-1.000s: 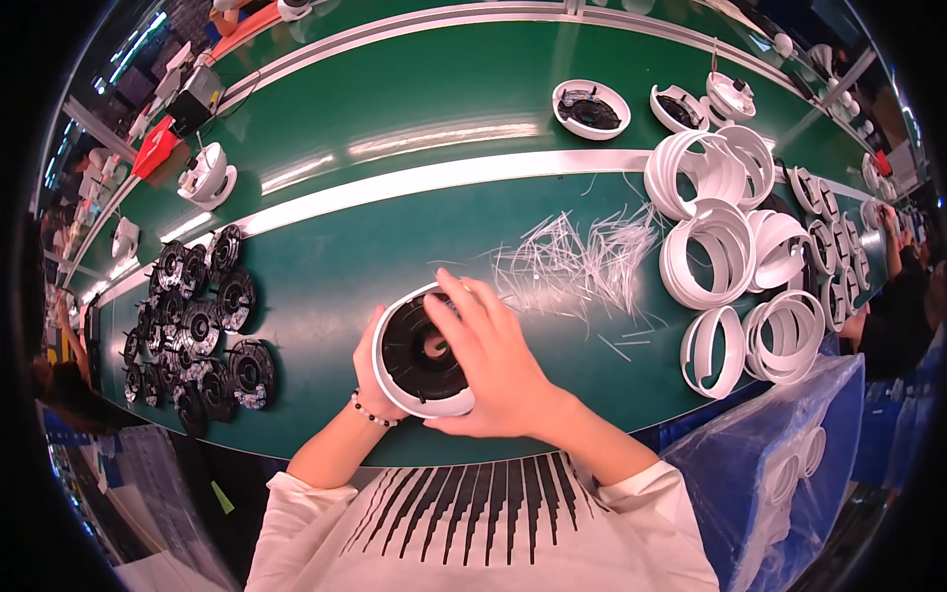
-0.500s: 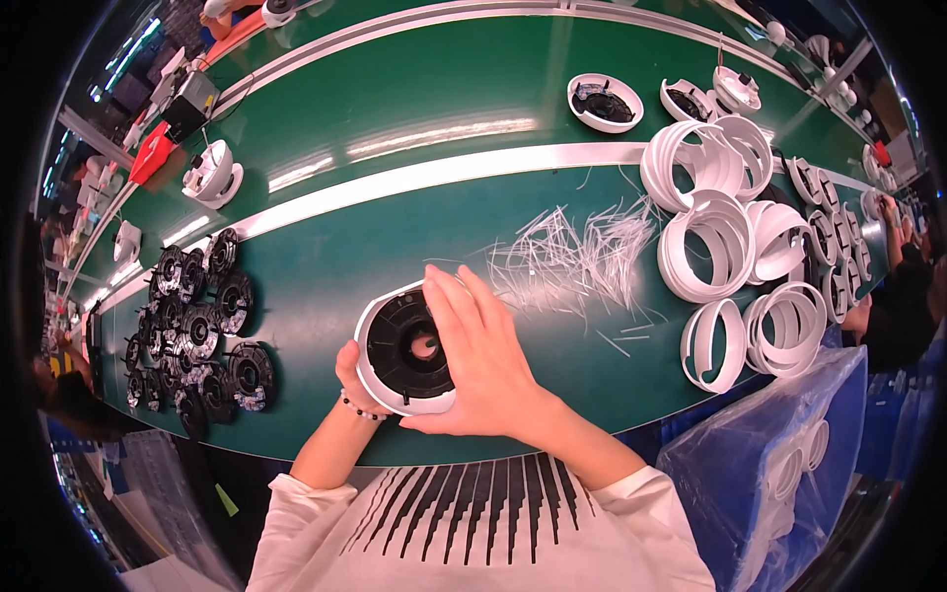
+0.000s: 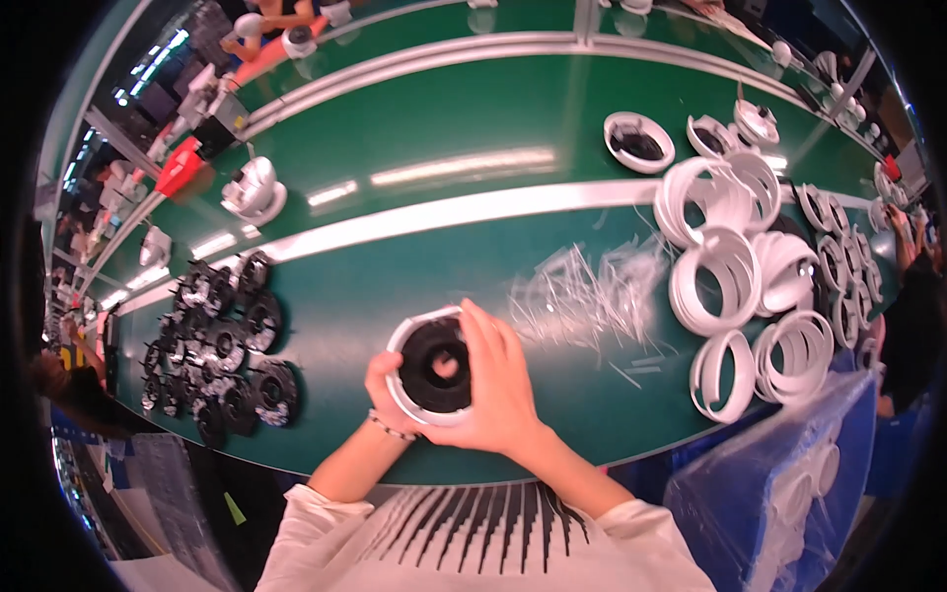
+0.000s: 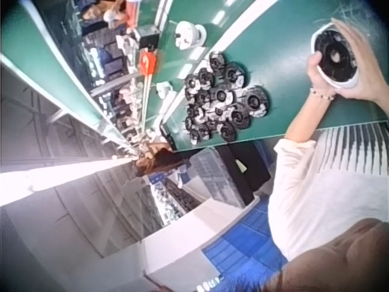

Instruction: Assembling electronic modules into circular plastic housings on a factory assembly line.

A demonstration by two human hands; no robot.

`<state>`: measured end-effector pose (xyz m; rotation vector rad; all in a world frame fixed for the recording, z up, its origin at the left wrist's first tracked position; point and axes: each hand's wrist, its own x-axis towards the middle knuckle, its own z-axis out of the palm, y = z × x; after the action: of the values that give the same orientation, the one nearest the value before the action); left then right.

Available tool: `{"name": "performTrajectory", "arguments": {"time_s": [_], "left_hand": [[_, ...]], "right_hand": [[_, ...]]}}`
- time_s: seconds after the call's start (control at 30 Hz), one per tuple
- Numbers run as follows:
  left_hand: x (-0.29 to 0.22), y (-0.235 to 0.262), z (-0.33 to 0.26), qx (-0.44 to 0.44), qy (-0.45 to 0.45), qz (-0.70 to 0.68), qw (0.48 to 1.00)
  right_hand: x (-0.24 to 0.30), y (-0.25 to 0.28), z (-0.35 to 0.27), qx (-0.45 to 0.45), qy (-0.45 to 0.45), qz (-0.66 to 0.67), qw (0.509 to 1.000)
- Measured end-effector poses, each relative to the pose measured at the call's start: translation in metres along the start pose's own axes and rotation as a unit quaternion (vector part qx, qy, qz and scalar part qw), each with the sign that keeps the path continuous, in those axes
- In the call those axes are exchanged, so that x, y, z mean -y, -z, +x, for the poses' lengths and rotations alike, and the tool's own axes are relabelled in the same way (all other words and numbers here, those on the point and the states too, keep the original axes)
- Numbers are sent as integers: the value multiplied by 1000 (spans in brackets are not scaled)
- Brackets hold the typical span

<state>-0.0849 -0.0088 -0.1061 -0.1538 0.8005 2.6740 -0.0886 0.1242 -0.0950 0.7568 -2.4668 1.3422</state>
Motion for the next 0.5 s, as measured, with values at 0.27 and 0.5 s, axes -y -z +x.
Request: {"name": "performTrajectory", "arguments": {"time_s": [0.27,0.5], "left_hand": [[-32,2,97,-10,-49,-45,998],[-91,64,243,-121,-184,-19,975]], "right_hand": [[-23,35,-23,-5,14,-126,992],[-13,117,-91,-263,-89,-312,909]]}}
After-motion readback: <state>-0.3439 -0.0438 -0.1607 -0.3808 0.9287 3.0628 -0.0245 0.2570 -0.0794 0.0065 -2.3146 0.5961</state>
